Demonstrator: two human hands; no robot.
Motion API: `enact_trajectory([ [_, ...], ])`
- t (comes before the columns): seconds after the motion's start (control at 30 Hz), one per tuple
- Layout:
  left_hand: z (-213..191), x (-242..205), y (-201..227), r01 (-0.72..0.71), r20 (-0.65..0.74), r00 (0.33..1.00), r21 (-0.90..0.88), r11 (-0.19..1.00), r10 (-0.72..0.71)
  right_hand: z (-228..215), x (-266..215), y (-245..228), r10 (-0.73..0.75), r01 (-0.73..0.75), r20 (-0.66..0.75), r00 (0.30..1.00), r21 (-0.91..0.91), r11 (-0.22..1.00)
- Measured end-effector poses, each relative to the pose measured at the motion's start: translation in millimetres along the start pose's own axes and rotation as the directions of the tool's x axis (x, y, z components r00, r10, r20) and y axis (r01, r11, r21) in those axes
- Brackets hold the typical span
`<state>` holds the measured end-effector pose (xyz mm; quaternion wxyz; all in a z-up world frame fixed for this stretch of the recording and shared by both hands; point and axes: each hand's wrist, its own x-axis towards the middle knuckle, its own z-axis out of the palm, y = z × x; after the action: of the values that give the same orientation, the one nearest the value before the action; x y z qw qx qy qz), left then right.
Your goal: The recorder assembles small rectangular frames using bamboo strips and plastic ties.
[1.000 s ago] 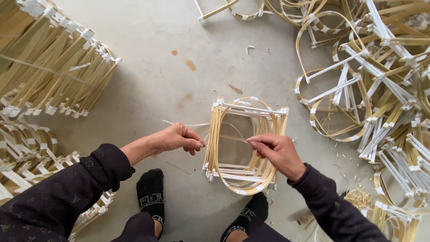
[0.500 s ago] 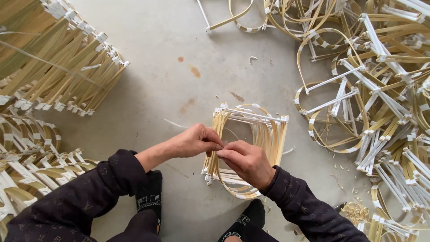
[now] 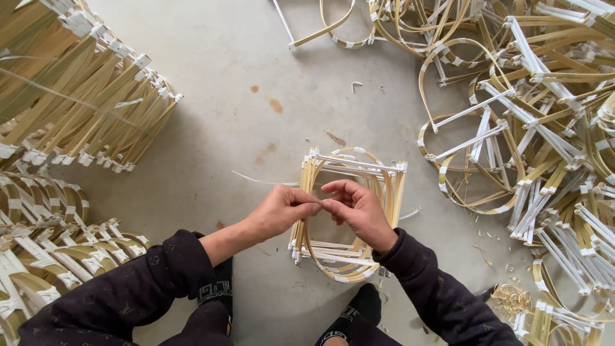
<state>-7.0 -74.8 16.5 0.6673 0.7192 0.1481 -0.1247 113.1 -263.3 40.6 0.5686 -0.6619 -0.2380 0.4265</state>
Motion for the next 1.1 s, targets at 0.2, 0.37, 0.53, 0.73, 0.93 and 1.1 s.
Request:
enact_trajectory([
  [0.2,11,-14,10,-0.214,-0.102,0.974,-0.124,0.969,0.202,1,0,12,0.171,-0.172,0.183,0.968,-0.012,0.985],
  [0.37,19,-32,10,-0.551,-0.014,0.779,0.463,0.695,0.627,4,1,14,-0.028,0.065,0.068,0.997,-0.637,0.768],
  [0.53,13,-29,6,-0.617,0.150,0.657,0.670,0.413,0.739,5,-6,20,0.233,-0.224,0.096,0.968,-0.095,0.970],
  [0.73,10,-30,10,-0.568,0.088,0.598,0.748,0.343,0.797,4,-8,34,0.380,-0.415,0.170,0.909,0.444,0.794],
  [0.93,12,-38,-24,-0.422,-0.190,0.743,0.612,0.669,0.642,2,12,108,0.353,-0.230,-0.155,0.922,0.513,0.827],
  [1.1,5,-32,-11,-0.408,-0.259,0.871,0.093,0.908,0.417,11,22,77,0.133,-0.017,-0.174,0.976,0.544,0.839],
])
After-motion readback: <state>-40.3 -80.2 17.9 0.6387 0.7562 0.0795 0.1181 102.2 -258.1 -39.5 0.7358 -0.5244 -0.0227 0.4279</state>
